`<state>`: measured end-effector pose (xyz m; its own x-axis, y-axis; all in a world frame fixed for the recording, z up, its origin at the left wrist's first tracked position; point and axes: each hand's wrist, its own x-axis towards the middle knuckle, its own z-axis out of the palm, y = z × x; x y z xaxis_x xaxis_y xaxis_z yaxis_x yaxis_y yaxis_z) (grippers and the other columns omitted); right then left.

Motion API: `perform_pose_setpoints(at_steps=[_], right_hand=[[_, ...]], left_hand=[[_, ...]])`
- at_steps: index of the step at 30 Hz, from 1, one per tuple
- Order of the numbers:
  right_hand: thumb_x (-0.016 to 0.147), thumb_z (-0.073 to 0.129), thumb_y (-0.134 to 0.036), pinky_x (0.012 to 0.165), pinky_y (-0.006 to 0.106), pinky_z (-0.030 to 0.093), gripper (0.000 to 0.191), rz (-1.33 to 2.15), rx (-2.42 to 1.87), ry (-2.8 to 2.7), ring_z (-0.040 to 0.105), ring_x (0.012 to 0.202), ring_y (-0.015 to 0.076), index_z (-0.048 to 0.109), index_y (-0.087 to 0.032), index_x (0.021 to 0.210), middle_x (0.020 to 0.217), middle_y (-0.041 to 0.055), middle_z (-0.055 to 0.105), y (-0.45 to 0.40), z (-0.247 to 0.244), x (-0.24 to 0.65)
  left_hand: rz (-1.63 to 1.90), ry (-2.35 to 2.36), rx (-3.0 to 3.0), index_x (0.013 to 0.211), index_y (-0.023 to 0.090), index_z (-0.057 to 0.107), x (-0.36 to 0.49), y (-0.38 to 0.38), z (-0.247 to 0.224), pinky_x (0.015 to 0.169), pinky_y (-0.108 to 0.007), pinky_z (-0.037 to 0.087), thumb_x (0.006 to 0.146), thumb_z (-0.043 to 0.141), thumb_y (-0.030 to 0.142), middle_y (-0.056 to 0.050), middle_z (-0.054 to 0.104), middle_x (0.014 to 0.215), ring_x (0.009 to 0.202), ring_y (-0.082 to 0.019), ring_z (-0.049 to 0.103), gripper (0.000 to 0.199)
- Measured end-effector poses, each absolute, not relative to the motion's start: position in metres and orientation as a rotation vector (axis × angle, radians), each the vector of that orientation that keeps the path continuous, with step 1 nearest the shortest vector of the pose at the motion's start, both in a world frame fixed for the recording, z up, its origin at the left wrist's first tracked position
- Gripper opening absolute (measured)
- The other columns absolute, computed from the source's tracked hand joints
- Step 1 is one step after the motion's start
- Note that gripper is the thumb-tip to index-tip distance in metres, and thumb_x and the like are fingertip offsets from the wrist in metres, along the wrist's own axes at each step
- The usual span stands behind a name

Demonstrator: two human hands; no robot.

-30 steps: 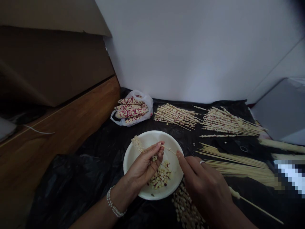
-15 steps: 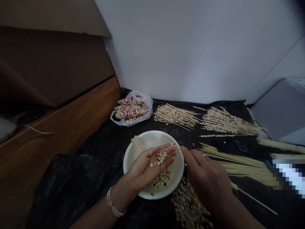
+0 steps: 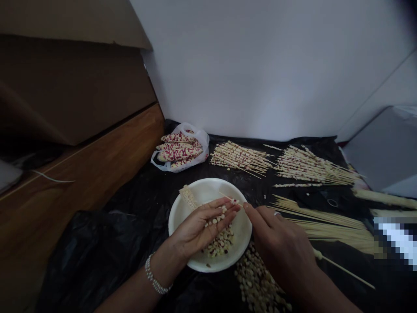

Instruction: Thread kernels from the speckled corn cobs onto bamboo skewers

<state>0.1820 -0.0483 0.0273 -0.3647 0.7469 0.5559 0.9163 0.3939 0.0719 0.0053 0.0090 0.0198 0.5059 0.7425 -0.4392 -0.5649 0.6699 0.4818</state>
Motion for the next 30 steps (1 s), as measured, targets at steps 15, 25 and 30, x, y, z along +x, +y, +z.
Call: perform_pose_setpoints(at_steps=[15, 25, 30], right_hand=[[0.088, 0.039, -0.005, 0.054, 0.030, 0.032, 0.035, -0.529, -1.442, -2.191, 0.054, 0.060, 0.0169, 0.061, -0.012, 0.114, 0.078, 0.0032, 0.061, -0.050, 0.027, 0.186], [0.087, 0.041, -0.005, 0.052, 0.030, 0.033, 0.034, -0.503, -1.448, -2.197, 0.054, 0.060, 0.0164, 0.061, -0.012, 0.114, 0.078, 0.0033, 0.062, -0.049, 0.026, 0.187], [0.088, 0.039, -0.005, 0.052, 0.031, 0.033, 0.036, -0.514, -1.421, -2.192, 0.054, 0.059, 0.0169, 0.062, -0.012, 0.115, 0.077, 0.0028, 0.061, -0.050, 0.026, 0.187]], left_hand=[[0.810, 0.656, 0.065, 0.100, 0.009, 0.063, 0.002, 0.013, 0.017, 0.051, -0.013, 0.053, 0.093, 0.052, 0.021, -0.005, 0.065, 0.075, 0.059, -0.008, 0.064, 0.018], [0.856, 0.746, 0.150, 0.105, 0.004, 0.065, 0.005, 0.014, 0.020, 0.074, -0.017, 0.055, 0.089, 0.053, 0.006, -0.011, 0.069, 0.088, 0.076, -0.010, 0.067, 0.020], [0.928, 0.788, 0.207, 0.092, 0.008, 0.068, 0.005, 0.012, 0.018, 0.071, -0.015, 0.055, 0.085, 0.061, 0.008, -0.007, 0.071, 0.086, 0.074, -0.008, 0.067, 0.011]])
